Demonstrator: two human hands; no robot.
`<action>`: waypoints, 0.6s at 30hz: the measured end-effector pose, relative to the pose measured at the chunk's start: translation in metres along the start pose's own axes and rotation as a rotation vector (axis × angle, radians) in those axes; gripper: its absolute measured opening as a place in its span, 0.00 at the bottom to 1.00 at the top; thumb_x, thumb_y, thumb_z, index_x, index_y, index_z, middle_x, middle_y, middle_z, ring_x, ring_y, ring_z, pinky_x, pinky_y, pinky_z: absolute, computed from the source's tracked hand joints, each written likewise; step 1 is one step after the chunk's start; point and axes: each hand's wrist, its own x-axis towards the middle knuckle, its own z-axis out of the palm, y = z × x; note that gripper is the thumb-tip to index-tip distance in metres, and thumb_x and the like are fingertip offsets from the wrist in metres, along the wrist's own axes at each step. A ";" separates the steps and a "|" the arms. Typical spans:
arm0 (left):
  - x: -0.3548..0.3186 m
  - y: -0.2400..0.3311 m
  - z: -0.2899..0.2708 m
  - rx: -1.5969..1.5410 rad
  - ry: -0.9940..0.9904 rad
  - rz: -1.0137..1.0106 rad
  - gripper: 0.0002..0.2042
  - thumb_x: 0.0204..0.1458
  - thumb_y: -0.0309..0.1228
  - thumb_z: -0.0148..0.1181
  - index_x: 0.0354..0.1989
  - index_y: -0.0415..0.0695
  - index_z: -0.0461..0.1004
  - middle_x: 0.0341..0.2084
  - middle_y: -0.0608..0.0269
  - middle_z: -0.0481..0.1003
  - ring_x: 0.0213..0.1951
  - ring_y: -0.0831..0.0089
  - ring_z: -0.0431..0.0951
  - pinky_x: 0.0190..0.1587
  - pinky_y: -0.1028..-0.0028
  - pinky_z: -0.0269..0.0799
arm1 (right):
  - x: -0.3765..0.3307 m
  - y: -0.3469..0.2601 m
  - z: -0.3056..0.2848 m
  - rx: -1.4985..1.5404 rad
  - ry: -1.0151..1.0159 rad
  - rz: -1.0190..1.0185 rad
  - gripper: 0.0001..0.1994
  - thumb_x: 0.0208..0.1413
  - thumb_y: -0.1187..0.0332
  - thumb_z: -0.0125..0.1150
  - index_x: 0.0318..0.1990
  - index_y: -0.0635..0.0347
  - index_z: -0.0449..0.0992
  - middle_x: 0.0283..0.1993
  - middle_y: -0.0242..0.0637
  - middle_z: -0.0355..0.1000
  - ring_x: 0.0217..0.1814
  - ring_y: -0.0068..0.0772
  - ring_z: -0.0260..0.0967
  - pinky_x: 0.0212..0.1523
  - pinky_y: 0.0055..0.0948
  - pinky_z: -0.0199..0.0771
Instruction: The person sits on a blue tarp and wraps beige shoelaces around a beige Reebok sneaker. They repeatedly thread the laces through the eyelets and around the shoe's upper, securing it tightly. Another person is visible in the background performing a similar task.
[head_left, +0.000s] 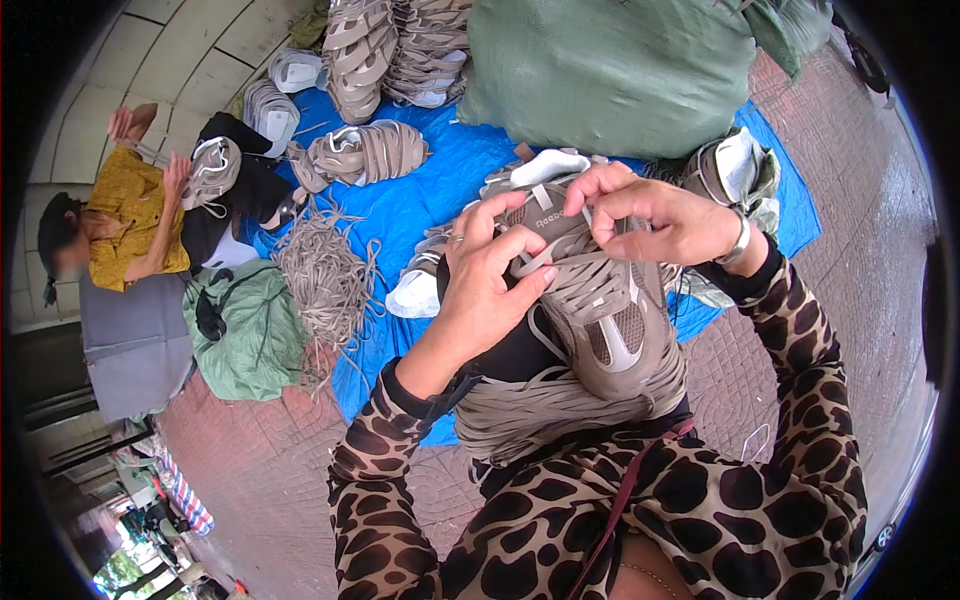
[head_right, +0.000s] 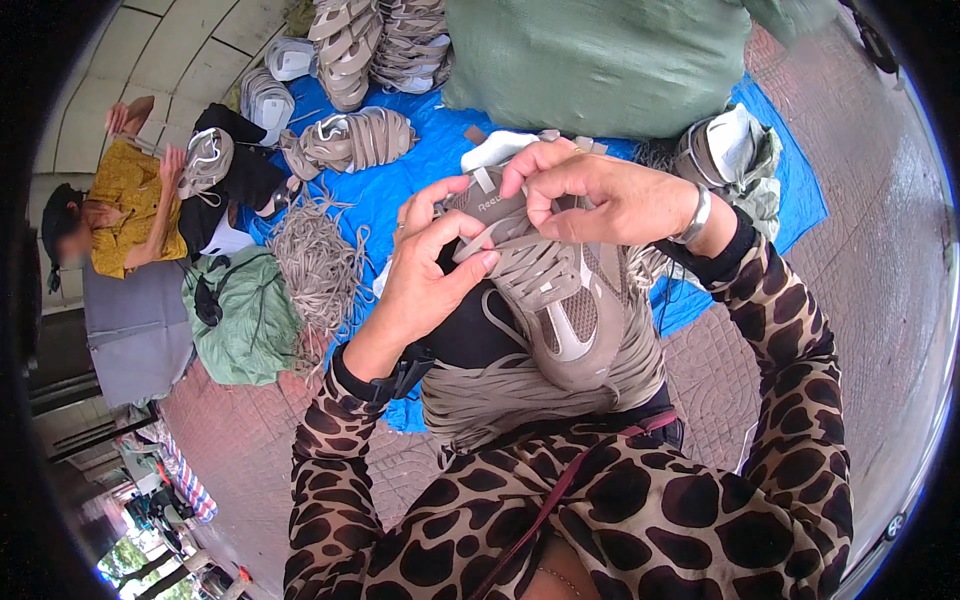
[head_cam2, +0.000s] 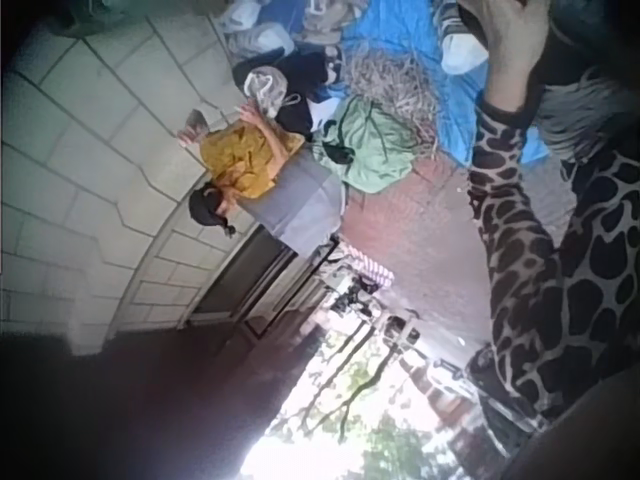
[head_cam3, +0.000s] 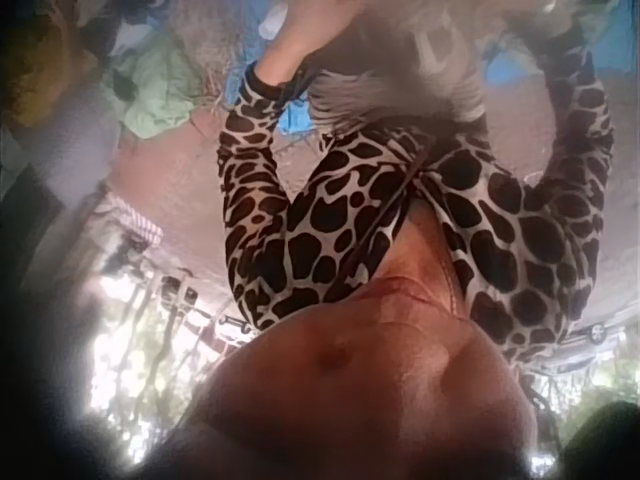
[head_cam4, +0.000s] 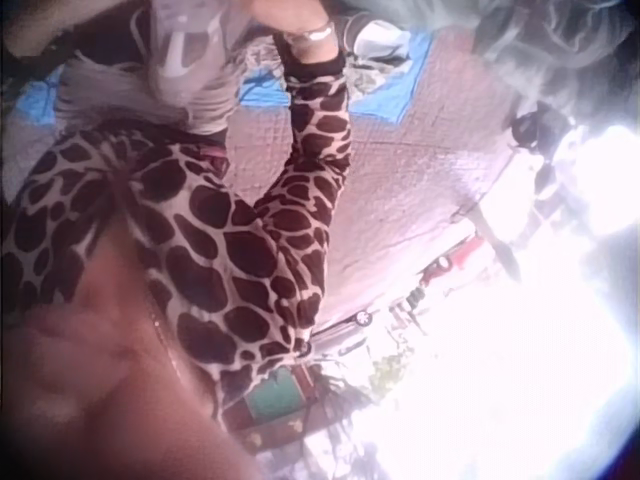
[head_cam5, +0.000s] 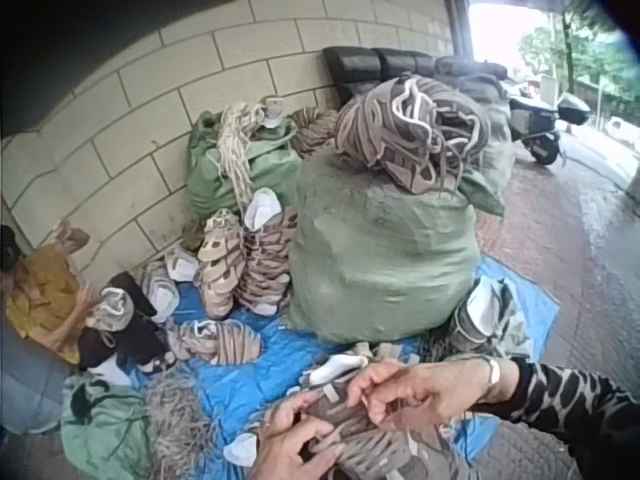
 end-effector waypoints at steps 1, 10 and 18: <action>0.000 0.003 0.002 0.013 0.004 0.011 0.11 0.45 0.30 0.70 0.36 0.48 0.75 0.60 0.53 0.65 0.61 0.52 0.62 0.63 0.57 0.54 | -0.001 0.001 0.000 -0.005 -0.004 -0.015 0.03 0.52 0.73 0.62 0.30 0.59 0.73 0.56 0.38 0.67 0.61 0.37 0.58 0.62 0.37 0.54; -0.031 0.056 0.010 0.322 0.029 0.105 0.22 0.47 0.32 0.67 0.49 0.40 0.70 0.63 0.44 0.61 0.63 0.44 0.60 0.65 0.51 0.52 | -0.050 0.049 0.024 0.295 0.680 0.084 0.12 0.60 0.74 0.55 0.52 0.60 0.72 0.61 0.35 0.65 0.58 0.25 0.63 0.57 0.28 0.66; -0.048 0.098 0.055 0.368 -0.318 0.231 0.41 0.38 0.49 0.74 0.63 0.45 0.67 0.64 0.45 0.60 0.55 0.50 0.66 0.55 0.58 0.64 | -0.094 0.070 0.097 0.658 0.802 0.381 0.26 0.60 0.76 0.53 0.66 0.59 0.59 0.56 0.40 0.64 0.57 0.29 0.63 0.58 0.28 0.66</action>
